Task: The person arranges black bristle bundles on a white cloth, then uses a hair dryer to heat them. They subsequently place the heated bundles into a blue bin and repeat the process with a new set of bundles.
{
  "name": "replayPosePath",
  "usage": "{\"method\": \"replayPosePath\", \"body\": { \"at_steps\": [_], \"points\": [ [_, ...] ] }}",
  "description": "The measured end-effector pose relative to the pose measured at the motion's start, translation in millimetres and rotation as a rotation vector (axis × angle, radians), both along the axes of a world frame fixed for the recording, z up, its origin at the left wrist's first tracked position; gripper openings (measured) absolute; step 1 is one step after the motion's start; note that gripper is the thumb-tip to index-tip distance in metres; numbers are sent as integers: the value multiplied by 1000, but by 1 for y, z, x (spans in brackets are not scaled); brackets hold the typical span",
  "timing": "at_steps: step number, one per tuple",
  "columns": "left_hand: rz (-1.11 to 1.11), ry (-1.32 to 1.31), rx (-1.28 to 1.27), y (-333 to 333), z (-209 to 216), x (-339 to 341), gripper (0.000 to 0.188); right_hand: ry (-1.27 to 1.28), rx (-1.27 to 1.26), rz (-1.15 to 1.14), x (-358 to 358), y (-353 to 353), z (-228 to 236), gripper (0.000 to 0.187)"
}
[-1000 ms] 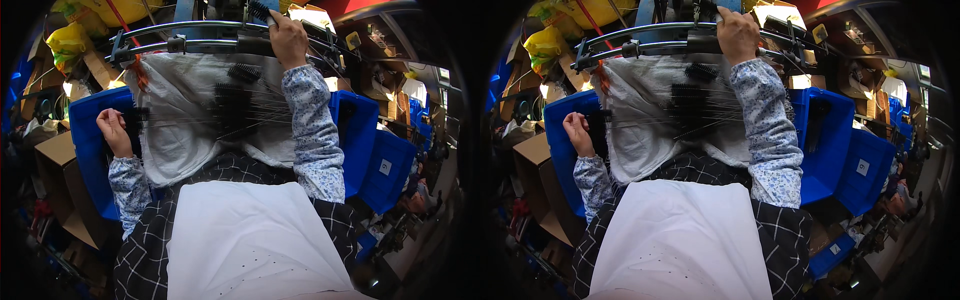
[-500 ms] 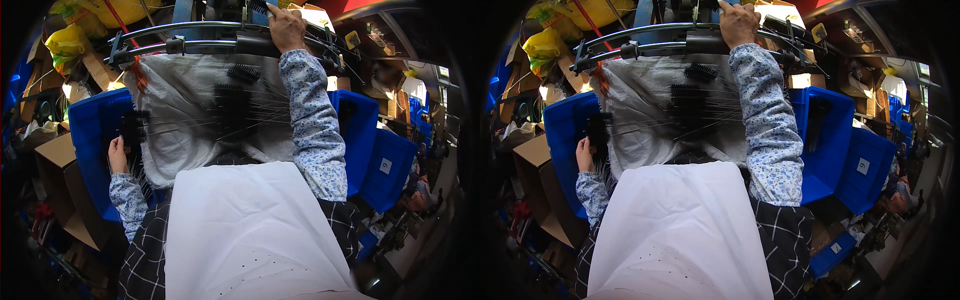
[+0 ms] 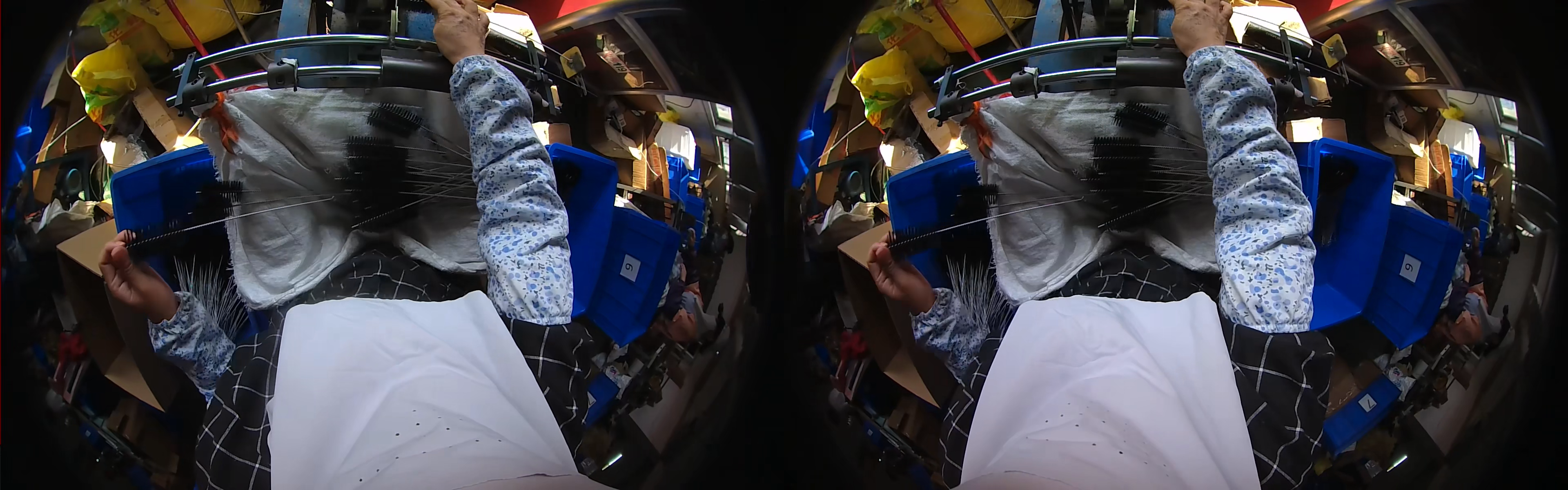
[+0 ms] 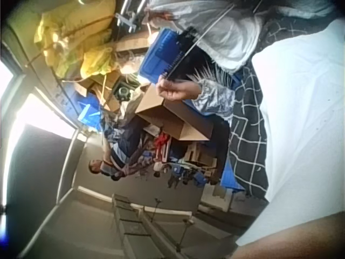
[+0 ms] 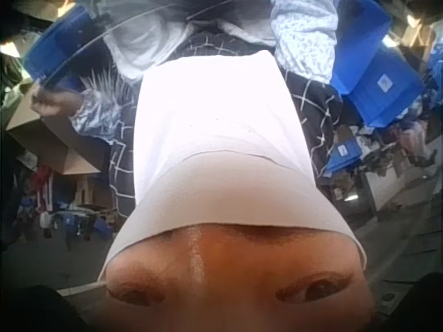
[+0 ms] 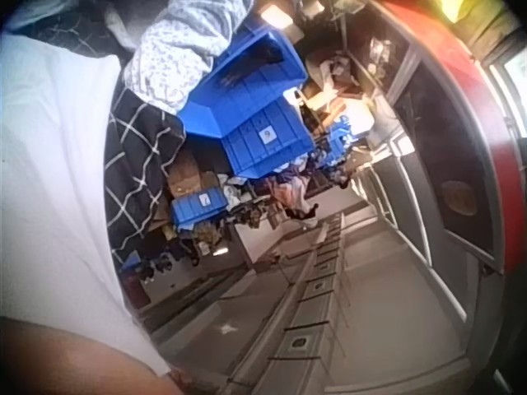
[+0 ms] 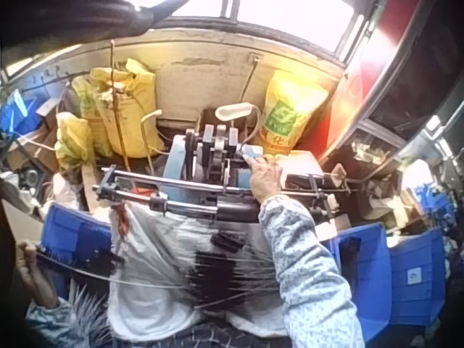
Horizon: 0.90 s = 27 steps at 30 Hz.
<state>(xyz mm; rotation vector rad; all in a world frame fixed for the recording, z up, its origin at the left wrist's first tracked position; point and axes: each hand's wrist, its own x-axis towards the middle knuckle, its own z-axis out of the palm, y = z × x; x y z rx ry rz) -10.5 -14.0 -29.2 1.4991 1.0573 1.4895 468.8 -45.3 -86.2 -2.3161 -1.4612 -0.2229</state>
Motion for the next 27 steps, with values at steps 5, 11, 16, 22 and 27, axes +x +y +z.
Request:
{"method": "replayPosePath", "body": {
  "at_steps": [5, 11, 16, 22, 27],
  "points": [
    [303, -75, 280, 6, 59, -13, 16, -342, 178, -108, -11, -13, -2, 34],
    [713, 1222, 862, 11, 56, -19, 10, -70, 78, -157, 6, -35, -12, 41],
    [563, 777, 476, 9, 46, -18, 18, -19, 157, -98, -7, -25, -14, 40],
    [606, 717, 503, 12, 44, -42, 13, 4, 195, -43, -18, -10, -16, 38],
    [315, -108, 234, 14, 40, -45, 19, 67, 152, -99, -44, 4, -4, 39]
  ]
}}
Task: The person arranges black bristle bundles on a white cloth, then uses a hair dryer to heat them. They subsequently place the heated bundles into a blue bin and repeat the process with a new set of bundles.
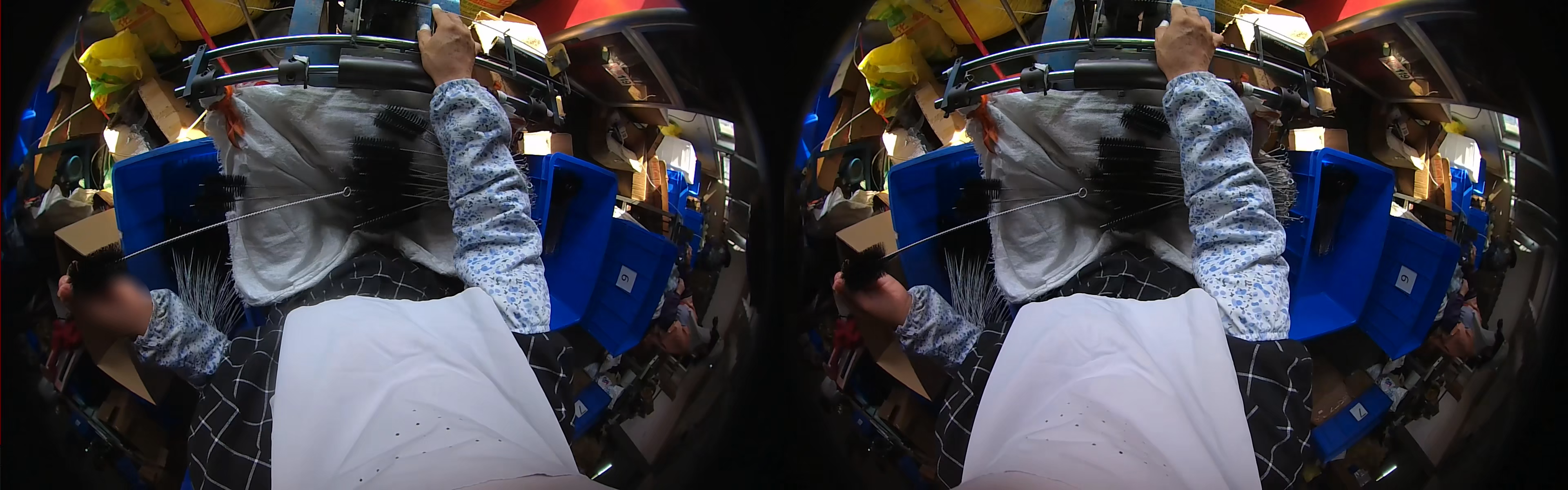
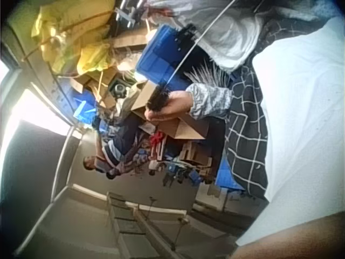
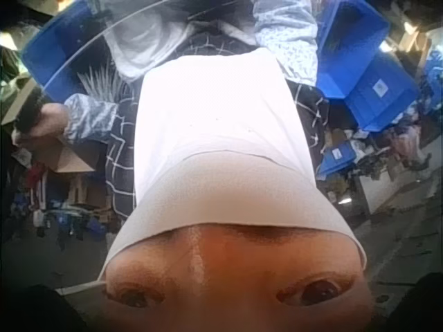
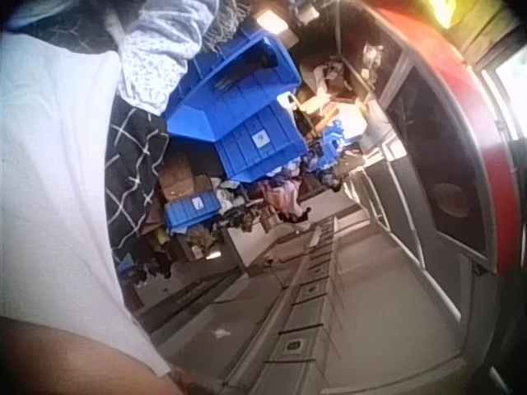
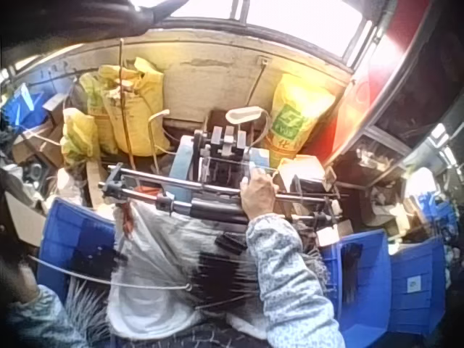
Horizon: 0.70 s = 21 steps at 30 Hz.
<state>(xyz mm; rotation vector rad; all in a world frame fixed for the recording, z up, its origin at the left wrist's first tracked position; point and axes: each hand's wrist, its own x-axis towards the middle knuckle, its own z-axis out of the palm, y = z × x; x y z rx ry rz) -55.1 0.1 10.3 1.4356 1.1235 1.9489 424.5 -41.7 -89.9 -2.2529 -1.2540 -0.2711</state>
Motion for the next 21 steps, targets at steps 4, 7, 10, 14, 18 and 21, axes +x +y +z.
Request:
{"method": "replayPosePath", "body": {
  "at_steps": [4, 7, 10, 14, 18, 21],
  "points": [
    [-88, -268, -83, -4, 6, 28, 22, -3, -71, -50, -27, 13, 16, 36],
    [-120, -286, -133, -9, 11, 50, 26, 2, -89, -66, -35, 21, 16, 35],
    [-153, -266, -143, -9, 5, 55, 25, -8, -94, -42, -34, 16, 15, 36],
    [-9, -7, -112, -4, 0, 43, 23, 24, -133, -60, -15, -2, 21, 31],
    [111, 320, -18, 4, -14, 32, 20, -116, -136, -34, 30, -26, 6, 35],
    [61, 177, -36, 8, -24, 38, 18, 43, -123, 36, 69, -33, -2, 31]
  ]
}}
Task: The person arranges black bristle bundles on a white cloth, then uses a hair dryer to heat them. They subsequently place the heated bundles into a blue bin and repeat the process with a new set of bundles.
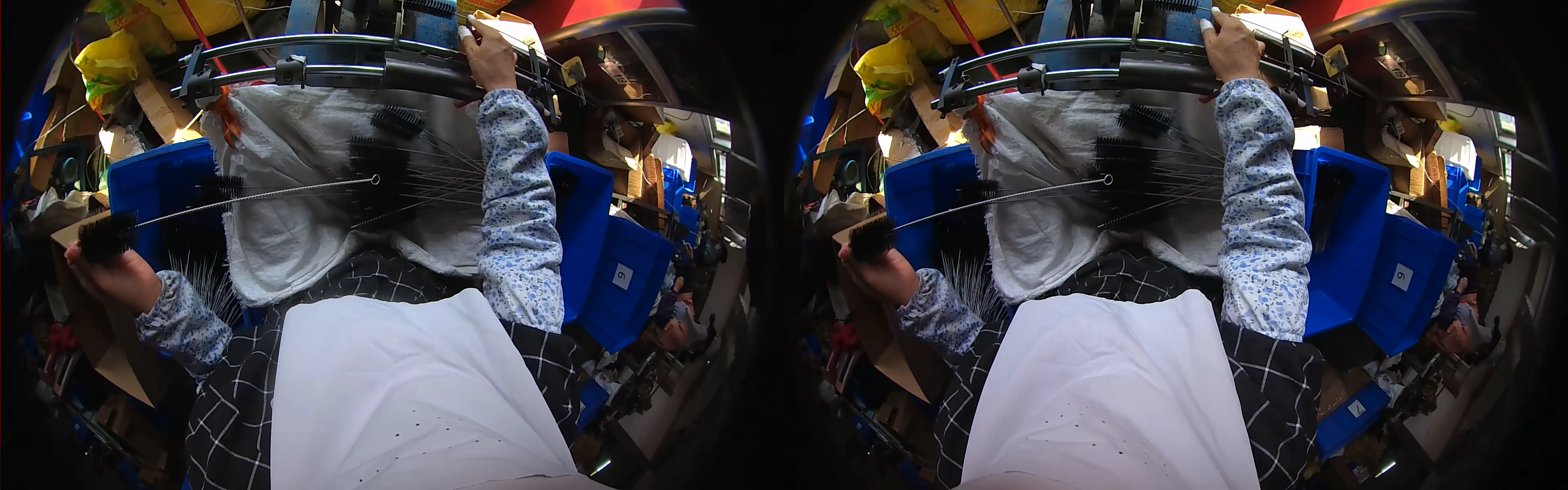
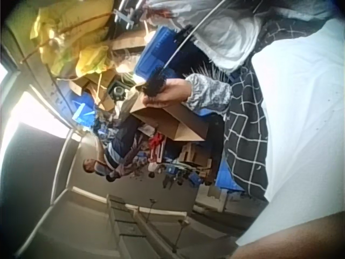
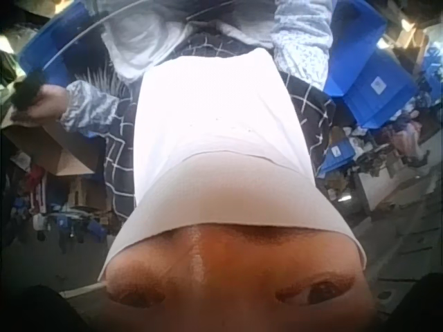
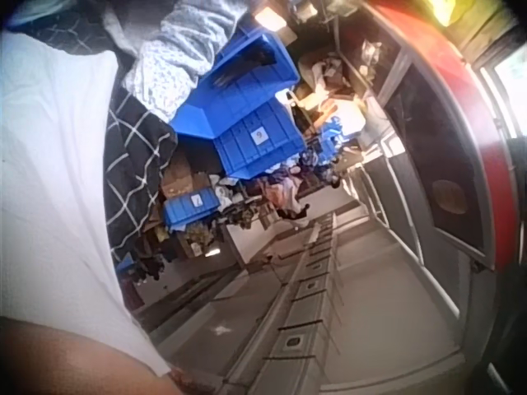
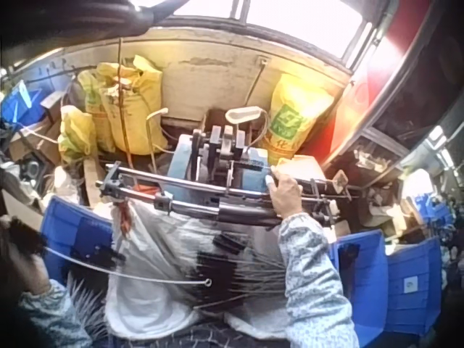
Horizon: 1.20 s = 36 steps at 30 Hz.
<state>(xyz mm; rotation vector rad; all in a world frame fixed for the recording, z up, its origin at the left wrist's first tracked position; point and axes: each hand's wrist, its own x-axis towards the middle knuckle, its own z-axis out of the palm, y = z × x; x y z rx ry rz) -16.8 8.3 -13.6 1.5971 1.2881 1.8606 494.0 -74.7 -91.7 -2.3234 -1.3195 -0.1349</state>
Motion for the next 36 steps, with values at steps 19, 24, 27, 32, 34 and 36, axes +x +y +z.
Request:
{"method": "replayPosePath", "body": {
  "at_steps": [19, 24, 27, 32, 34, 36],
  "points": [
    [-956, -495, -600, -68, -34, 202, 18, 616, -258, 747, -120, -69, 94, 36],
    [-867, -221, -511, -58, -45, 167, 28, 473, -27, 468, -156, -44, 65, 24],
    [-460, 18, -407, -24, -75, 94, 26, -147, 113, 138, -84, -9, 31, 23],
    [-80, 432, -727, -8, -144, -10, 28, -328, 14, -10, -43, 14, 5, 23],
    [-262, 315, -908, -17, -144, -14, 26, -351, 10, -2, -42, 17, 4, 22],
    [-351, 209, -996, -25, -139, -8, 23, -380, 11, 6, -41, 19, 3, 22]
  ]
}}
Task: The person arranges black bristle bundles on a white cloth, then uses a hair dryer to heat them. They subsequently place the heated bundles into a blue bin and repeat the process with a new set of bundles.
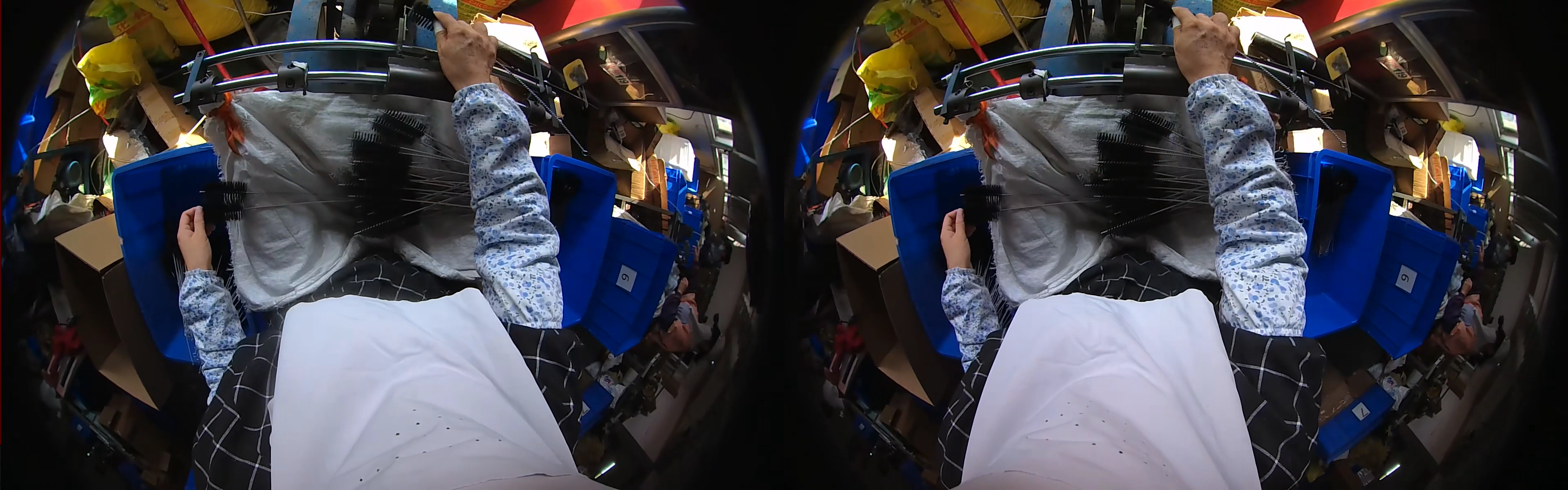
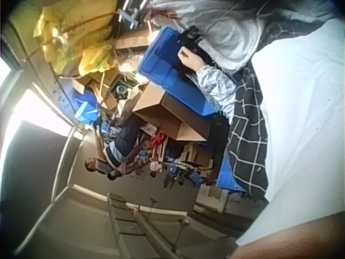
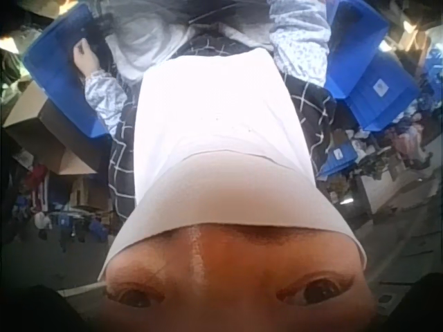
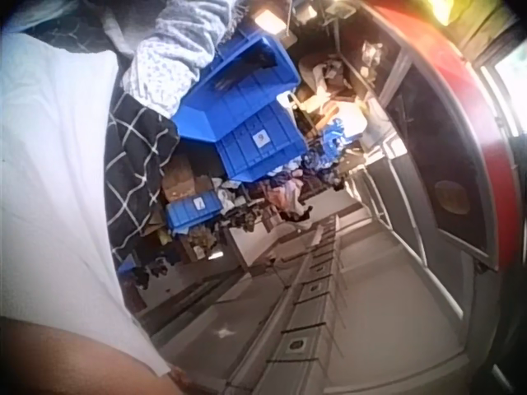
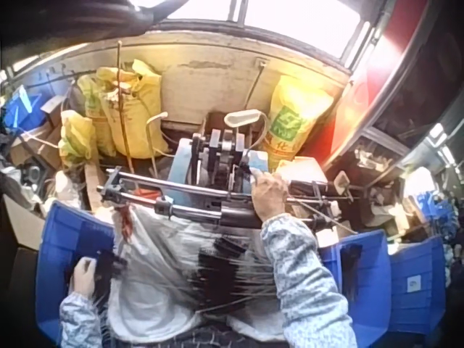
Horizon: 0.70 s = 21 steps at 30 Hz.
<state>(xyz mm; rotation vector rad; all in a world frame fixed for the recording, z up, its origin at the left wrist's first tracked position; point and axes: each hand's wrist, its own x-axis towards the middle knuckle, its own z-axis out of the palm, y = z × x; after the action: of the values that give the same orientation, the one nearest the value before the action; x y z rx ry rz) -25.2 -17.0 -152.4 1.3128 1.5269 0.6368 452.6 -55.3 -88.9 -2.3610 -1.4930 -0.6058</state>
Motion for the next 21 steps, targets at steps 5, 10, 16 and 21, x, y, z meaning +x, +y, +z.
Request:
{"method": "replayPosePath", "body": {
  "at_steps": [5, 10, 16, 21],
  "points": [
    [145, -139, -171, -1, -6, -7, 19, 36, -6, 79, -6, -3, 10, 22],
    [152, -250, 63, -4, 19, 5, 21, 16, 11, 63, -7, -3, 12, 23],
    [169, -428, 385, -5, 84, 11, 19, 162, 1, 57, 3, 6, -9, 23],
    [280, -545, 645, 12, 112, -7, 16, 204, -102, 26, 7, 2, 1, 29]
  ]
}}
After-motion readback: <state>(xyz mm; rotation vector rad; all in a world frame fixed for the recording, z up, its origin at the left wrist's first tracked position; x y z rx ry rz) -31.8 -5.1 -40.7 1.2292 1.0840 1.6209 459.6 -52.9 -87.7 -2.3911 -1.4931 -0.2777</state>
